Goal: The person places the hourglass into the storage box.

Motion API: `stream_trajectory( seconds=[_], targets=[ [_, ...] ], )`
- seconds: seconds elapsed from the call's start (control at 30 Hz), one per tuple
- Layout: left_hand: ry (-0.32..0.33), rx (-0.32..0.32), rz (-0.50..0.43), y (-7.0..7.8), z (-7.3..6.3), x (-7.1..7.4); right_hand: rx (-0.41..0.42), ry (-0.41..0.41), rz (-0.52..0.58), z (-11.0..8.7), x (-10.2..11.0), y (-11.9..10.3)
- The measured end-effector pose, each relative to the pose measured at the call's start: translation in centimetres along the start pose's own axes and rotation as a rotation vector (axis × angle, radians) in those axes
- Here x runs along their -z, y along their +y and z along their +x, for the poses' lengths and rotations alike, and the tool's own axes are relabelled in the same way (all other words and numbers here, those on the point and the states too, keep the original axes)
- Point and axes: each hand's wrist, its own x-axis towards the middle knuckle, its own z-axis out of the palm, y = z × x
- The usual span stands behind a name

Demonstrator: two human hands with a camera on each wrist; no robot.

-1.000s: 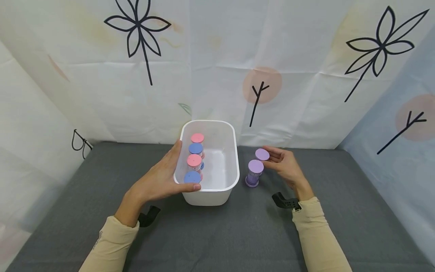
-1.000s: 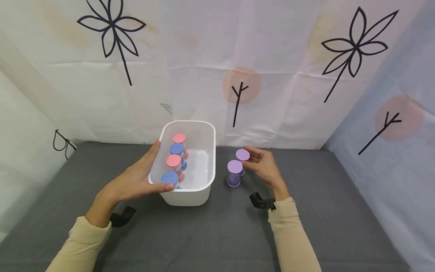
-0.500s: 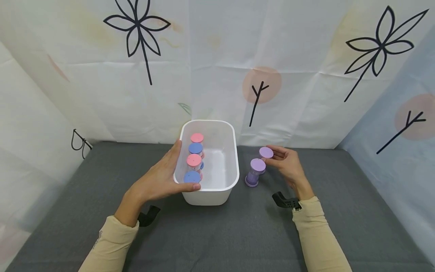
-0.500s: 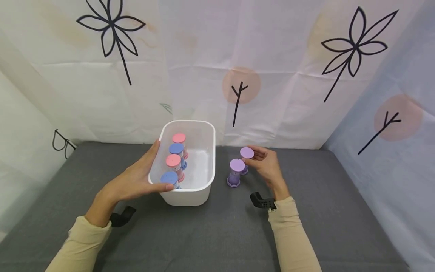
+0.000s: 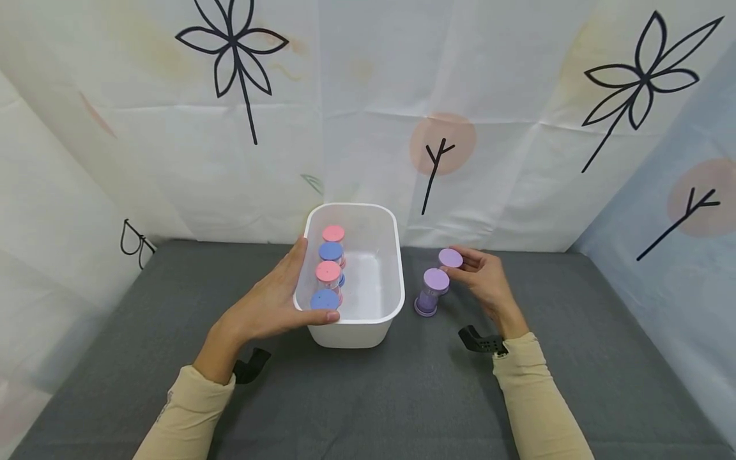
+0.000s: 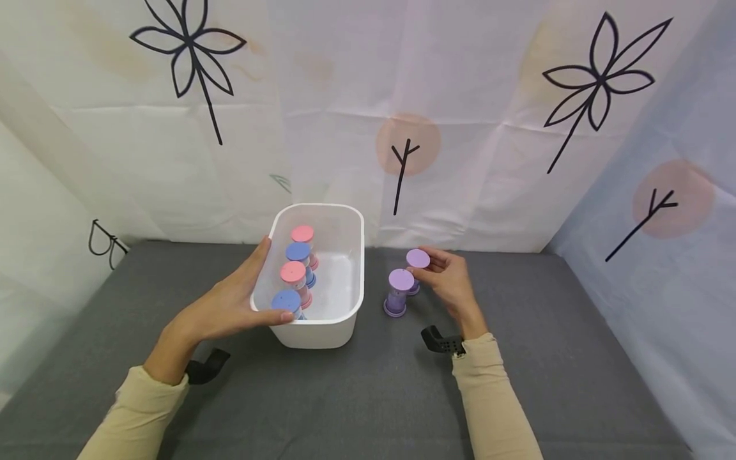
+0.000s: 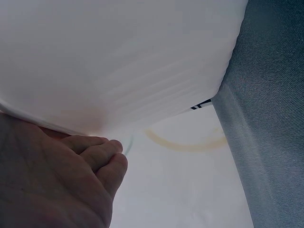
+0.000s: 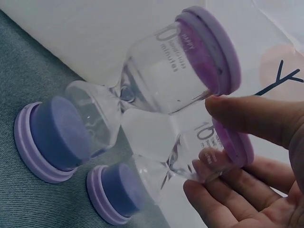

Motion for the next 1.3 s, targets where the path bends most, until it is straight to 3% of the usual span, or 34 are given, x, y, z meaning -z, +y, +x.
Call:
stream_trajectory(
  seconds=[0.27, 0.53, 0.83, 1.03, 1.3],
  targets=[
    [0.005, -0.013, 0.004, 0.1, 0.1, -0.1, 0.026, 0.107, 0.056, -0.8, 0.9, -1.7],
    [0.007, -0.008, 0.004, 0.1, 0.1, 0.0, 0.175, 0.176, 0.228, -2.1, 1.6, -4.9],
    [0.009, 0.006, 0.008, 0.0, -0.1, 0.0, 0.329, 0.195, 0.288, -3.7, 0.8, -8.1],
    [0.010, -0.004, 0.010, 0.1, -0.1, 0.0, 0.408, 0.163, 0.335, -4.8, -0.2, -9.8],
    [0.010, -0.007, 0.001, 0.1, -0.1, 0.0, 0.515, 0.001, 0.402, -6.1, -1.9, -11.3]
  ],
)
